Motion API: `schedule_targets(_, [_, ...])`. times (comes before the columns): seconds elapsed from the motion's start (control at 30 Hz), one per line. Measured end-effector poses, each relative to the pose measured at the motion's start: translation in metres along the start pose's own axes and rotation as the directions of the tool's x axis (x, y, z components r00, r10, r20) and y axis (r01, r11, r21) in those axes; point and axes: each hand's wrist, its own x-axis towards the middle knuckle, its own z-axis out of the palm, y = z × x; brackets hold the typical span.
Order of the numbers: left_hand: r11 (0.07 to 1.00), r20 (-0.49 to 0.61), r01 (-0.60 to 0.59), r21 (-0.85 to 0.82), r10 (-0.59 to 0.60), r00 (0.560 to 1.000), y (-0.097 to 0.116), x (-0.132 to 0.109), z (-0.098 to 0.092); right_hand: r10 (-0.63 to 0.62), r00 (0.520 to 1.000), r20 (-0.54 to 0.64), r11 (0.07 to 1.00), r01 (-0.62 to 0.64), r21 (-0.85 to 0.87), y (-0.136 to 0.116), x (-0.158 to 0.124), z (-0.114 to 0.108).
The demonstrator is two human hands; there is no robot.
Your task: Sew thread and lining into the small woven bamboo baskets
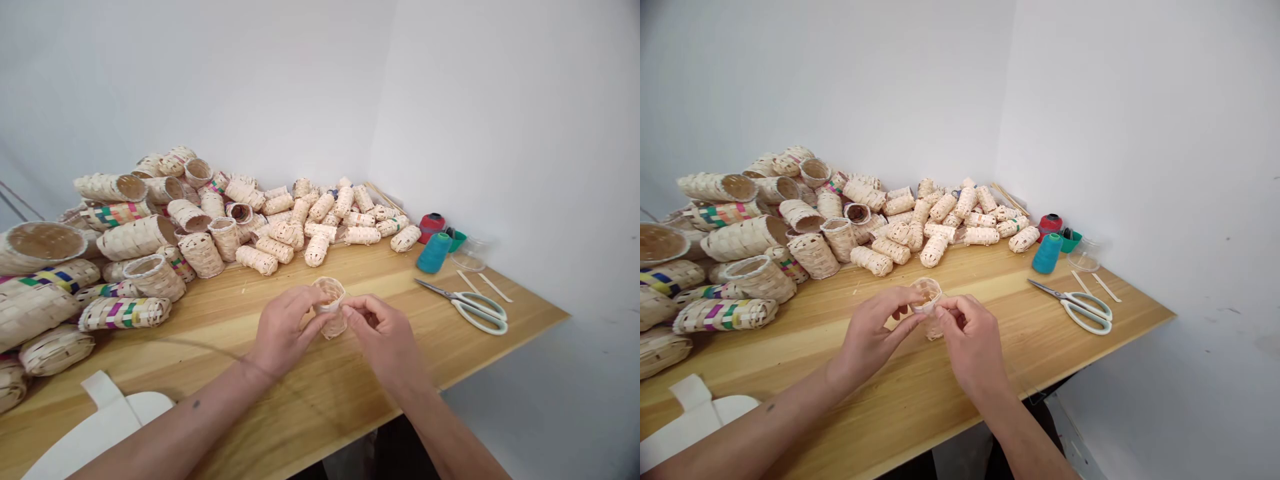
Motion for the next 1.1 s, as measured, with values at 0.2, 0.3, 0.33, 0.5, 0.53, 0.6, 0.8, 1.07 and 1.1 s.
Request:
schedule_targets(0.2, [0.978,0.041,0.13,-0.162,-0.125,0.991,-0.0026,0.0036,0.002,-0.108,0.994,-0.016,0.985,0.105,-0.138,-0.0002,-0.004,0.0027])
schedule_targets(0.3, [0.966,0.042,0.164,-0.202,-0.159,0.986,-0.0017,0.0063,0.0011,-0.155,0.988,-0.006,0.968,0.15,-0.202,0.0011,-0.0047,0.0022])
schedule_targets(0.33, [0.962,0.047,0.172,-0.211,-0.166,0.985,-0.0014,0.0069,0.0008,-0.157,0.988,0.0,0.966,0.154,-0.207,0.0015,-0.0049,0.0019])
schedule_targets(0.5, [0.953,0.042,0.203,-0.225,-0.199,0.979,-0.0002,0.0081,-0.0001,-0.145,0.989,0.03,0.971,0.148,-0.188,0.0028,-0.0054,0.0004])
schedule_targets(0.53, [0.953,0.036,0.2,-0.226,-0.197,0.98,-0.0001,0.0081,-0.0001,-0.141,0.989,0.035,0.973,0.145,-0.18,0.0029,-0.0052,0.0003])
schedule_targets(0.6, [0.956,0.025,0.189,-0.225,-0.188,0.982,-0.0001,0.0081,-0.0002,-0.136,0.99,0.043,0.976,0.141,-0.166,0.003,-0.0047,0.0001])
schedule_targets(0.8, [0.961,0.033,0.188,-0.202,-0.185,0.982,-0.0011,0.0077,0.0002,-0.122,0.991,0.059,0.981,0.129,-0.144,0.0032,-0.0039,-0.0008])
schedule_targets(1.07, [0.957,0.039,0.192,-0.218,-0.187,0.981,0.0021,0.0077,-0.0006,-0.105,0.993,0.061,0.977,0.114,-0.182,-0.0003,-0.001,-0.0032])
schedule_targets(1.1, [0.957,0.036,0.19,-0.221,-0.186,0.982,0.0028,0.0078,-0.0006,-0.106,0.993,0.058,0.975,0.115,-0.188,-0.0006,-0.0007,-0.0039])
